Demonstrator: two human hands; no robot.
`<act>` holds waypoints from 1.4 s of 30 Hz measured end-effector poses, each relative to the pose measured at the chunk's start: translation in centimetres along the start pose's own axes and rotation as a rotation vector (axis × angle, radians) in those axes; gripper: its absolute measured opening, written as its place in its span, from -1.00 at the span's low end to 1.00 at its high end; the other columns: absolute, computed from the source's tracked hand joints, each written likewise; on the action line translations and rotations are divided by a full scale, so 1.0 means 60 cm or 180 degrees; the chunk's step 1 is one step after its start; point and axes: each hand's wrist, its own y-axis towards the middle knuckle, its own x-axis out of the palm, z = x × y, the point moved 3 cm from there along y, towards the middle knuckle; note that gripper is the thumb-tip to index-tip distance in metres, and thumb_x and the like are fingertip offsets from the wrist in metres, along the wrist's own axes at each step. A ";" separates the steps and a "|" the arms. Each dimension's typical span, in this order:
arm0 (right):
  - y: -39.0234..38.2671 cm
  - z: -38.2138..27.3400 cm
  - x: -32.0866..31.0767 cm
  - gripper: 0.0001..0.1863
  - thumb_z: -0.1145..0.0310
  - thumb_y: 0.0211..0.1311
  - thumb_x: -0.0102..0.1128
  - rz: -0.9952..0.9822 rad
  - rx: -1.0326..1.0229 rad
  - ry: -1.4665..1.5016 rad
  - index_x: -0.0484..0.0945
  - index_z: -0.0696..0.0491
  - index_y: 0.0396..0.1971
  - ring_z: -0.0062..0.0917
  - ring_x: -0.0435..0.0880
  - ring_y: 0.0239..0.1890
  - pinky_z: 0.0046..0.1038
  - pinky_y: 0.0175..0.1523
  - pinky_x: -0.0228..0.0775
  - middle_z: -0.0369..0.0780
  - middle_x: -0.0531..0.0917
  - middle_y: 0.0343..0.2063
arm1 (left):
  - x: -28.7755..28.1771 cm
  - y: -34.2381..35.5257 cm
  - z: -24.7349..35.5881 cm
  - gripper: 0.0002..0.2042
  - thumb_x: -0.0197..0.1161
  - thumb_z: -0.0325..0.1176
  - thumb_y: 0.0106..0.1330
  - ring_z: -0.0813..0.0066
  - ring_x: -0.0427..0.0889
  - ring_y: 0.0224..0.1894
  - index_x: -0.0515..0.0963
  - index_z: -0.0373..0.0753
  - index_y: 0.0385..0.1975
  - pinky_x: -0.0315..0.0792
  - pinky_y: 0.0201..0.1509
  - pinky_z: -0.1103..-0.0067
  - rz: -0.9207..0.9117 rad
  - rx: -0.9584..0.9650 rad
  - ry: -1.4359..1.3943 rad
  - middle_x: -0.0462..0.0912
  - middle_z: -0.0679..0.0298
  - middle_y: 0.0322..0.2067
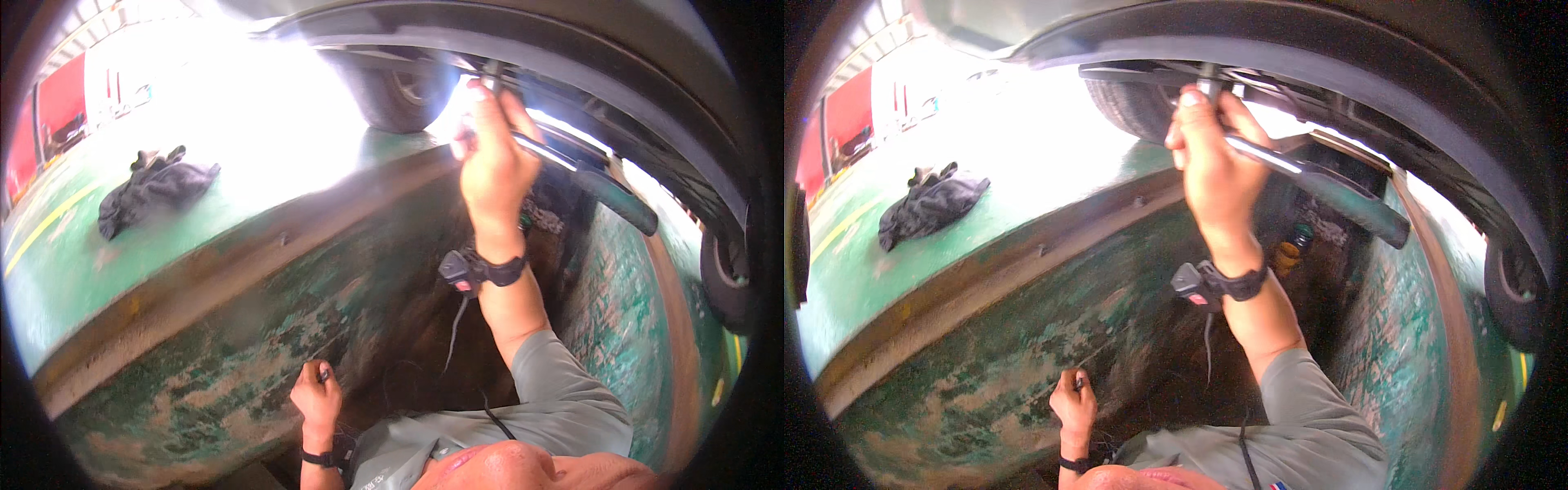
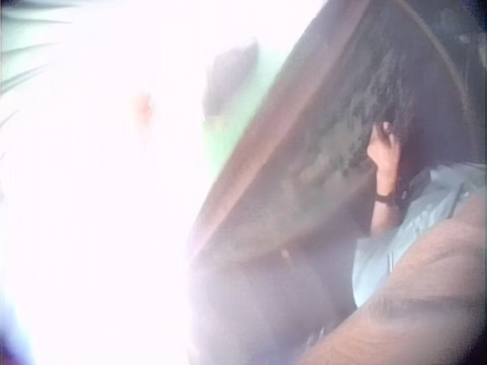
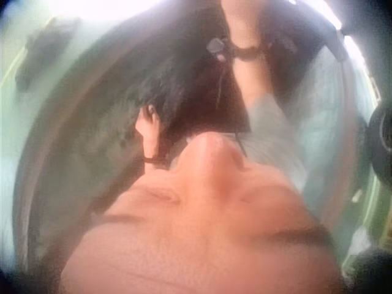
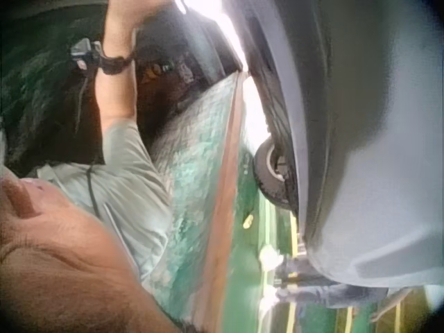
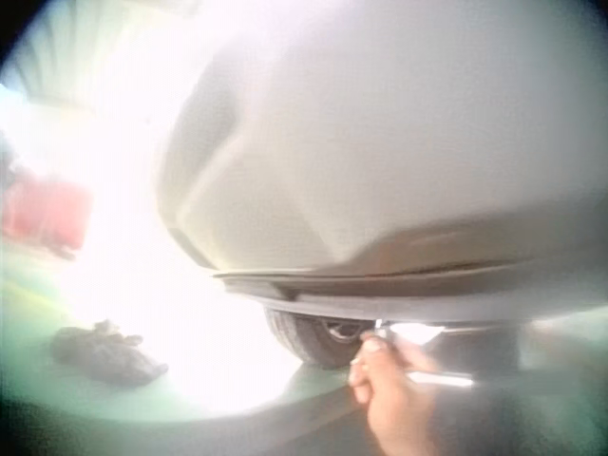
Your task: The person lies on the floor beneath a vehicle and uses a yellow-handled screwdriver to pry at a component near the wheel well. They then stand, retrieve a ratchet and socket from a tool rack, and return to the vehicle to tighten bolts under the chassis.
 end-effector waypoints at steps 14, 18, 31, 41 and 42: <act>0.011 0.008 -0.016 -0.68 0.40 0.39 0.13 -0.0515 0.0804 0.1584 0.47 0.32 0.01 -0.73 0.36 -0.62 -0.70 -0.65 0.10 -0.28 0.54 -0.51 | 0.025 0.023 0.039 -0.92 0.24 -0.33 0.31 0.03 0.67 -0.43 0.57 -0.17 -0.36 0.51 -0.38 0.28 -0.0181 0.0512 -0.0292 0.65 0.12 -0.48; 0.022 0.011 -0.002 -0.83 0.47 0.40 0.03 -0.1947 0.2706 0.5373 0.38 0.28 -0.16 -0.69 0.34 -0.62 -0.67 -0.69 0.10 -0.23 0.44 -0.47 | 0.037 0.018 0.030 -0.90 0.27 -0.31 0.28 0.01 0.66 -0.43 0.57 -0.17 -0.36 0.52 -0.38 0.26 -0.0189 0.0454 -0.0438 0.65 0.12 -0.47; 0.049 0.028 -0.014 -0.73 0.55 0.31 0.03 -0.1692 0.2556 0.5545 0.34 0.38 -0.07 -0.65 0.42 -0.66 -0.67 -0.81 0.08 -0.17 0.40 -0.49 | 0.003 0.020 0.016 -0.89 0.32 -0.41 0.21 0.18 0.69 -0.43 0.55 -0.19 -0.31 0.55 -0.36 0.40 -0.0162 0.0386 -0.0187 0.67 0.20 -0.47; 0.023 0.008 0.011 -0.82 0.50 0.34 0.15 -0.0126 0.0324 0.1258 0.47 0.33 -0.40 -0.56 0.48 -0.66 -0.68 -0.62 0.20 -0.16 0.53 -0.53 | 0.002 0.034 0.016 -0.89 0.31 -0.39 0.24 0.21 0.69 -0.44 0.55 -0.19 -0.30 0.54 -0.37 0.41 -0.0272 0.0414 -0.0113 0.66 0.20 -0.45; 0.022 0.004 0.019 -0.84 0.52 0.34 0.12 -0.0425 0.1026 0.2596 0.43 0.34 -0.34 -0.55 0.46 -0.67 -0.68 -0.62 0.20 -0.20 0.48 -0.52 | 0.004 0.040 0.021 -0.89 0.31 -0.39 0.24 0.21 0.69 -0.44 0.55 -0.19 -0.29 0.54 -0.37 0.41 -0.0311 0.0458 -0.0176 0.66 0.20 -0.45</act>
